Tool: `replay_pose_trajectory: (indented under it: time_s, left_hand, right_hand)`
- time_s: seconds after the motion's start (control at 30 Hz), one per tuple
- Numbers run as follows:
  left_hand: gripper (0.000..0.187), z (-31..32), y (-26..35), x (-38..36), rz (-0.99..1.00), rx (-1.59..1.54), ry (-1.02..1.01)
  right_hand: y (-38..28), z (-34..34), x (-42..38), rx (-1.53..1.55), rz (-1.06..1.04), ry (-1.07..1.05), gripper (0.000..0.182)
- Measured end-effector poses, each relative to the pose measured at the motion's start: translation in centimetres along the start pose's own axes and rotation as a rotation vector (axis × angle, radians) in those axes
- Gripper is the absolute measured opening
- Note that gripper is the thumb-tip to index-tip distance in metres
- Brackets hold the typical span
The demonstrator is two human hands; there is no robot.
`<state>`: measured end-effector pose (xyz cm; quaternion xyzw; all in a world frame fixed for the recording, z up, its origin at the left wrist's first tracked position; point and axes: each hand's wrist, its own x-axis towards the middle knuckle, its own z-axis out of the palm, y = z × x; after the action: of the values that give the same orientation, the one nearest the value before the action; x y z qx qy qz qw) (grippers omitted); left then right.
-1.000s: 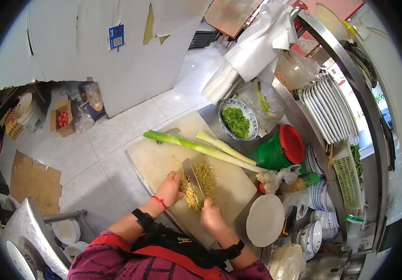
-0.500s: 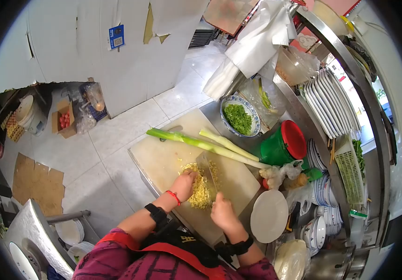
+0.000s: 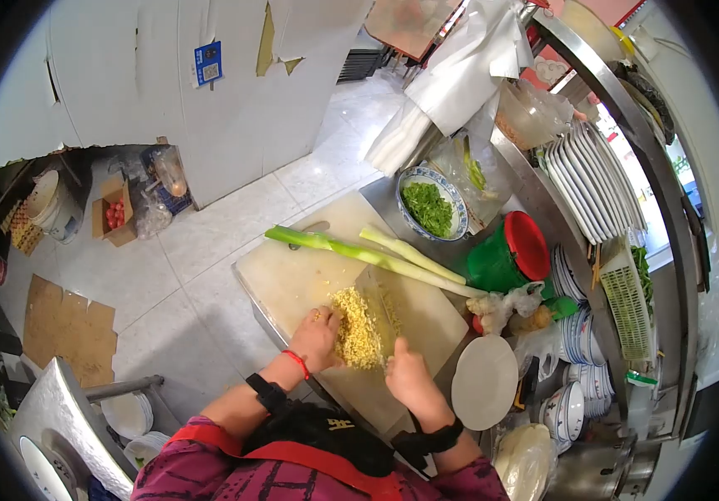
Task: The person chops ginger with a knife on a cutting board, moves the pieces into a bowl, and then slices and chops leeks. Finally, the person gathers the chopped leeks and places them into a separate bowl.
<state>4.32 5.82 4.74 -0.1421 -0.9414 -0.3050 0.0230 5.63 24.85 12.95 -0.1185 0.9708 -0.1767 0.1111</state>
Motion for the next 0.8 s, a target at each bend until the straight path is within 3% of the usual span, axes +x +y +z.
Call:
replay_pose_trajectory:
  time_s: [0.1, 0.17, 0.2, 0.27, 0.4, 0.47, 0.5, 0.53, 0.6, 0.67, 0.7, 0.8]
  left_hand:
    - [0.08, 0.8, -0.2, 0.1, 0.043, -0.012, 0.006]
    - [0.077, 1.7, -0.8, 0.5, -0.129, -0.207, -0.045]
    - [0.077, 1.8, -1.2, 0.5, -0.125, -0.203, -0.051]
    - [0.067, 1.4, -1.3, 0.6, -0.117, -0.284, 0.018]
    - [0.058, 1.7, -1.2, 1.2, -0.161, -0.366, -0.007]
    - [0.051, 2.7, -1.5, 1.9, -0.025, -0.397, 0.087]
    - [0.051, 2.5, -1.0, 2.0, -0.022, -0.401, 0.096]
    - [0.047, 2.0, -0.3, 1.9, 0.077, -0.415, 0.152]
    - [0.043, 1.7, 0.5, 1.5, 0.176, -0.426, 0.209]
    - [0.029, 1.9, 1.2, 0.9, 0.531, -0.201, 0.099]
    - [0.022, 1.9, 1.7, 0.6, 0.618, -0.038, 0.013]
    - [0.021, 3.6, 1.9, 0.7, 0.788, 0.04, -0.036]
  right_hand:
    - [0.1, 2.1, 0.0, -0.008, -0.002, -0.02, 0.017]
    - [0.4, 3.4, 0.4, -0.002, -0.054, 0.006, 0.017]
    - [0.1, 2.9, 0.2, 0.003, -0.05, 0.009, 0.017]
    - [-2.2, 0.0, -0.4, 0.014, -0.017, 0.002, 0.016]
    - [-0.3, 3.1, -0.1, -0.015, -0.034, -0.037, 0.017]
    - [-1.4, -0.6, -0.8, 0.137, -0.003, -0.018, 0.017]
    - [0.6, 0.1, -1.5, 0.106, -0.127, 0.148, 0.025]
    - [1.1, -0.4, -2.4, 0.099, -0.13, 0.152, 0.025]
    - [1.6, -1.3, -4.0, 0.166, 0.224, 0.21, 0.039]
    - [2.6, -0.7, -5.0, 0.162, 0.297, 0.218, 0.048]
    - [3.6, 0.2, -5.2, 0.135, 0.297, 0.226, 0.05]
    - [3.9, 2.0, -4.5, 0.061, 0.346, 0.19, 0.055]
